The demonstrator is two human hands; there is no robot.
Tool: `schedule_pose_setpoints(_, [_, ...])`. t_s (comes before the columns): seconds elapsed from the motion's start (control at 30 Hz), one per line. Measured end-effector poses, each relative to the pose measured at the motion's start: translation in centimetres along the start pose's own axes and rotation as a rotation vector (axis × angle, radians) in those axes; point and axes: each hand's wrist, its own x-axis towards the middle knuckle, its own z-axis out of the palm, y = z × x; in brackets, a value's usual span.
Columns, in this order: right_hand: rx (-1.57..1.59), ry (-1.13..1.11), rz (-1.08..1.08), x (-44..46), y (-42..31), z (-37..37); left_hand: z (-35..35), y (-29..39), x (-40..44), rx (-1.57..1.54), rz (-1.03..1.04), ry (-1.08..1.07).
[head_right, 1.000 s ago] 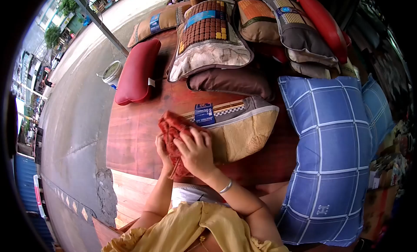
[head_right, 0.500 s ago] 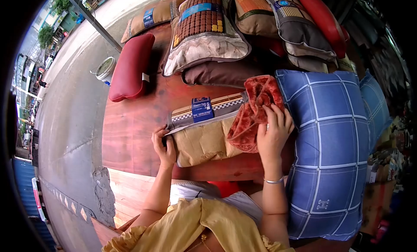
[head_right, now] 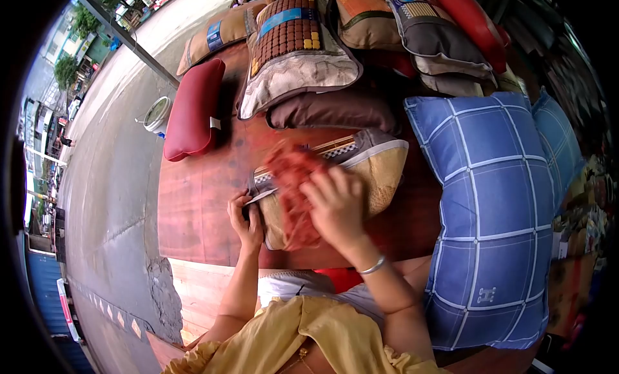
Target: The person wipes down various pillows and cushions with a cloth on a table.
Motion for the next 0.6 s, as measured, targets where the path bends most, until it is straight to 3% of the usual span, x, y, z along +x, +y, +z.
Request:
schedule_pose_setpoints(0.17, [-0.197,0.184,0.234,0.4,7.4,-6.0,0.7,-0.6,1.3,-0.066,-0.017,0.017])
schedule_pose_setpoints(0.33, [0.433,0.502,0.455,-2.0,11.5,-7.2,1.6,2.6,7.6,-0.165,-0.114,0.064])
schedule_pose_setpoints(0.43, [0.658,0.615,0.523,-3.3,11.3,-8.0,1.8,5.5,9.4,-0.259,0.015,0.162])
schedule_pose_setpoints(0.5, [0.643,0.673,0.524,-4.1,11.7,-8.6,1.0,6.4,9.3,-0.132,0.462,0.254])
schedule_pose_setpoints(0.6, [0.738,0.749,0.504,-4.3,11.4,-9.8,-2.1,5.3,5.3,-0.096,0.685,0.086])
